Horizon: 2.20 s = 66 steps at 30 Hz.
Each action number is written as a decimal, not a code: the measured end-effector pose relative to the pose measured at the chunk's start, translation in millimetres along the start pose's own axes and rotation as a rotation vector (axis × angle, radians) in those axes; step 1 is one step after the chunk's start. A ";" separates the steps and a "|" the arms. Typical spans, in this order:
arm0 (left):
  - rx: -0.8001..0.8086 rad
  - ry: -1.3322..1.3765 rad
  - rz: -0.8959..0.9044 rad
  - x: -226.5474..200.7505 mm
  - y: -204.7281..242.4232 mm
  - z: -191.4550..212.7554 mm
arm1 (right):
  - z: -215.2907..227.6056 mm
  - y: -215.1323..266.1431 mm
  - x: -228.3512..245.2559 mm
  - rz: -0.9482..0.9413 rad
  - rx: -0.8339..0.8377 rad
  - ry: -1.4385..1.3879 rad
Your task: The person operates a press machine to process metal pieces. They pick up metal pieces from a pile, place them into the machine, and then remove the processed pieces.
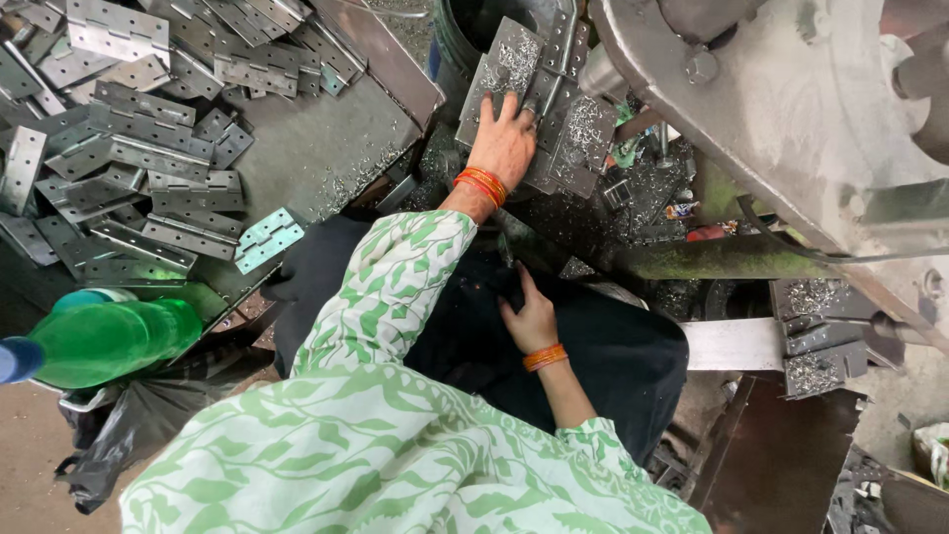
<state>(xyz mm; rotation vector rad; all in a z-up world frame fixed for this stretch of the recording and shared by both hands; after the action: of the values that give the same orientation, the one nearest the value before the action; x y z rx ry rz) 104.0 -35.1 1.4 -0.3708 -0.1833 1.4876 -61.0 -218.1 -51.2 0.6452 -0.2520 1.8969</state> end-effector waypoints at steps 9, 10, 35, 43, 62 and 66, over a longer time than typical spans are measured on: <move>0.062 -0.086 -0.024 -6.4 12.0 11.5 | 24.9 -13.8 10.6 -0.047 0.170 0.190; 0.061 -0.097 -0.028 -6.8 12.4 13.1 | 33.0 -19.6 14.0 -0.015 0.172 0.214; 0.009 -0.065 0.064 1.4 -15.5 6.9 | 27.4 -24.7 8.5 0.042 0.164 0.214; -0.026 -0.041 0.041 2.9 -16.9 -1.2 | -35.7 1.2 -31.3 -0.045 0.035 0.046; -0.007 0.004 0.052 4.5 -23.5 -8.9 | -34.9 10.0 -22.6 0.041 -0.056 0.066; 0.058 0.010 0.037 -0.2 -19.0 -11.7 | -46.5 8.4 -43.7 -0.033 0.034 0.058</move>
<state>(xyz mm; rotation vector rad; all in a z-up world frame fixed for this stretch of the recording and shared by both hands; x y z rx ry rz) 125.8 -37.5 -2.8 -0.3364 -0.1250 1.5241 -70.7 -234.8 -112.5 0.6120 -0.1714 1.8886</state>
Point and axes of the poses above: each hand's wrist, its own y-axis away from the middle knuckle, its own z-axis out of the back of the hand, x = y × z, the point moved 8 cm from there along -y, towards the middle knuckle, and after that the axes turned 1 degree about -z, right-handed, at the moved point
